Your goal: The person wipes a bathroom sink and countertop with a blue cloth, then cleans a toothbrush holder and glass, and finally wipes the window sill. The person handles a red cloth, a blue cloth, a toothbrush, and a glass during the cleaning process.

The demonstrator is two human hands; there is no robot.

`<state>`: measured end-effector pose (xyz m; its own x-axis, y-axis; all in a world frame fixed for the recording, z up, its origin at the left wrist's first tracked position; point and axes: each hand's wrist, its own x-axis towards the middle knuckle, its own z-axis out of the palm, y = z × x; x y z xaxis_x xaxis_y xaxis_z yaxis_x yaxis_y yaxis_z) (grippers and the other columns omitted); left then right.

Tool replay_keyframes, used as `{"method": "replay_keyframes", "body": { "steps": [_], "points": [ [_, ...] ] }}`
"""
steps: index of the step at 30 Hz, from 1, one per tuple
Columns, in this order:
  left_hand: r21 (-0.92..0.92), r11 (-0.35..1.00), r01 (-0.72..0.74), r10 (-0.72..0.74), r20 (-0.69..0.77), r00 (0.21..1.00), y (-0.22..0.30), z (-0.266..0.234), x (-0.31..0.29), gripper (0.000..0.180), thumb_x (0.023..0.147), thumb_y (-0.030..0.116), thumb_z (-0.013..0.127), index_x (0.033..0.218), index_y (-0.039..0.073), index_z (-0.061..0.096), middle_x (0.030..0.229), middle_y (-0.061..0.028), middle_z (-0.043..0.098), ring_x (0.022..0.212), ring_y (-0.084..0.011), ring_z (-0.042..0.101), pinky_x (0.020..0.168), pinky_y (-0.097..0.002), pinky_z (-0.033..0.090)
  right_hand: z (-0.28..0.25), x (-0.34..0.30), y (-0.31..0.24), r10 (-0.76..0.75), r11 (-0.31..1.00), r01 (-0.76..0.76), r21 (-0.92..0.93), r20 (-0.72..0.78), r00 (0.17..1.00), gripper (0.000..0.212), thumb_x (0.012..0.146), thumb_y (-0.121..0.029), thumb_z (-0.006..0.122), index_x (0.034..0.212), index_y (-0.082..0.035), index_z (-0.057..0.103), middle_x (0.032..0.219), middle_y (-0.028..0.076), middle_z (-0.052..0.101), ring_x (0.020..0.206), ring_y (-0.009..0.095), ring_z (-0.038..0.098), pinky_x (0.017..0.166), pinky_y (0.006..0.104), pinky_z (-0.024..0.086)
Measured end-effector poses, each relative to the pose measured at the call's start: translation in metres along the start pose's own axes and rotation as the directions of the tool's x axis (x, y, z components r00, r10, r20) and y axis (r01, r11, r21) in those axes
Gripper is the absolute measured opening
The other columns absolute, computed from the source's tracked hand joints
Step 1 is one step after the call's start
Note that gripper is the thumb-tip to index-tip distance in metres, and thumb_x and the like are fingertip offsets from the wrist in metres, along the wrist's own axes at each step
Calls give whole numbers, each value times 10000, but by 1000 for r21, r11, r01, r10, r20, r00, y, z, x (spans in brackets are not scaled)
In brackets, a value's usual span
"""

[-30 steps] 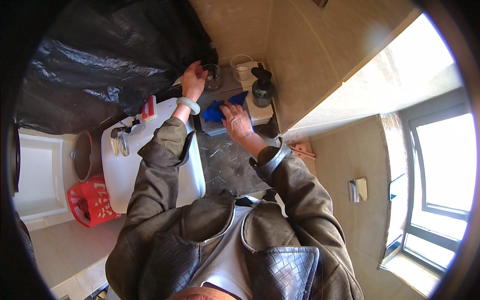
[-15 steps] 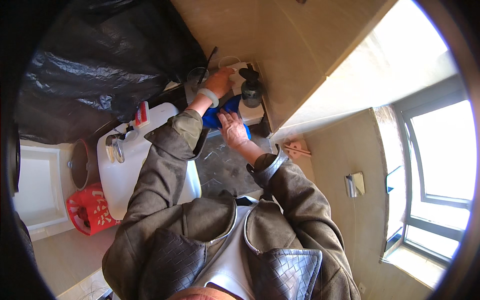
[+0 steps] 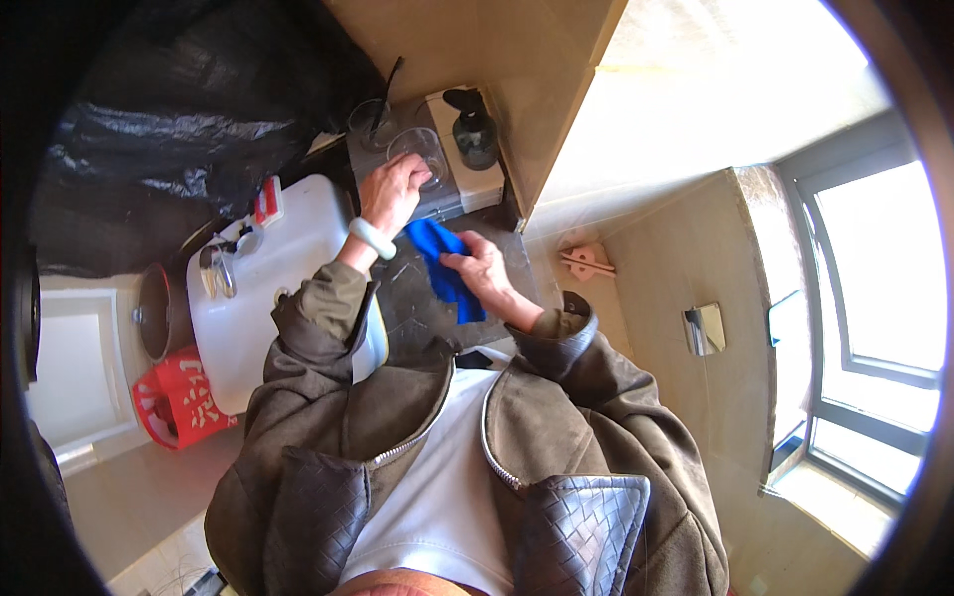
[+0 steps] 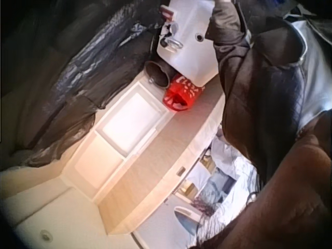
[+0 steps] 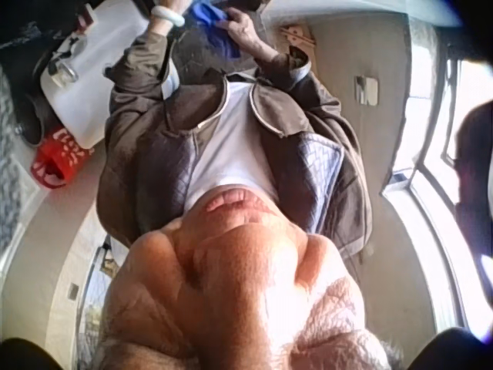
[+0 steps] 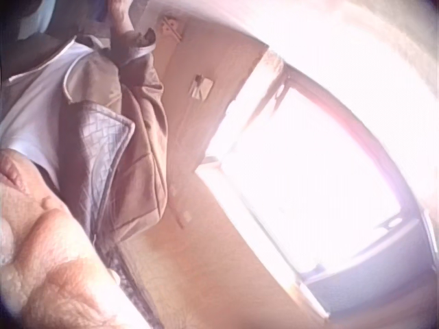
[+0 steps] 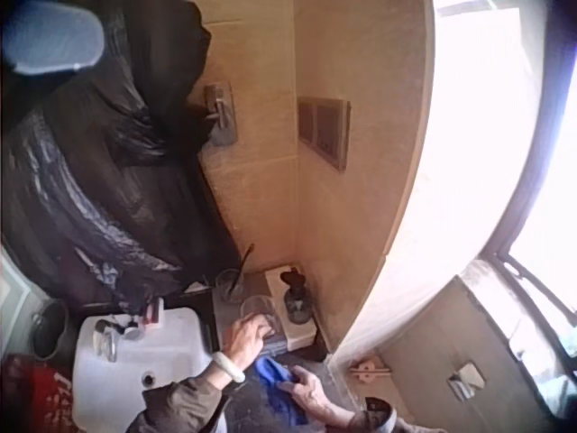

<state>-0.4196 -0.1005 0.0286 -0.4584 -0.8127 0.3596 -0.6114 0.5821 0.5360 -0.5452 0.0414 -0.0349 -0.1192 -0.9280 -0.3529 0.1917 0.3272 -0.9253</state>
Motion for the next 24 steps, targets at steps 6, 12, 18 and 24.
{"method": "replay_keyframes", "body": {
  "steps": [6,12,18,24],
  "points": [
    [-95,967,236,-232,50,971,21,-18,-79,106,864,157,647,870,51,645,858,-126,695,799,-357,667,659,-424,510,-6,-38,-24,-325,938,290,-189,-188,927,352,891,-175,657,1210,-46,580,967,109,650,845,180,625,776,319,525],
    [-483,658,578,-463,347,816,25,-8,-125,106,821,79,621,744,8,640,624,-83,645,565,-199,634,525,-326,467,20,-35,-38,-740,373,676,-636,236,630,466,884,-199,635,1312,-54,517,1262,208,574,1192,376,521,1020,464,393],
    [-690,501,523,-195,499,845,45,-44,-119,125,909,140,668,847,36,636,779,-16,617,667,-78,534,626,-232,452,-21,2,-59,77,980,-129,154,305,949,396,998,-364,503,1239,-57,566,1018,110,687,818,180,675,730,315,561],
    [-901,307,306,-63,301,952,40,-34,-130,84,917,86,650,842,58,622,793,-7,608,679,-73,528,652,-220,447,-42,2,-44,206,586,-628,512,656,726,313,1029,-249,480,1231,-24,561,1111,97,680,976,208,678,893,341,557]
  ]
}}
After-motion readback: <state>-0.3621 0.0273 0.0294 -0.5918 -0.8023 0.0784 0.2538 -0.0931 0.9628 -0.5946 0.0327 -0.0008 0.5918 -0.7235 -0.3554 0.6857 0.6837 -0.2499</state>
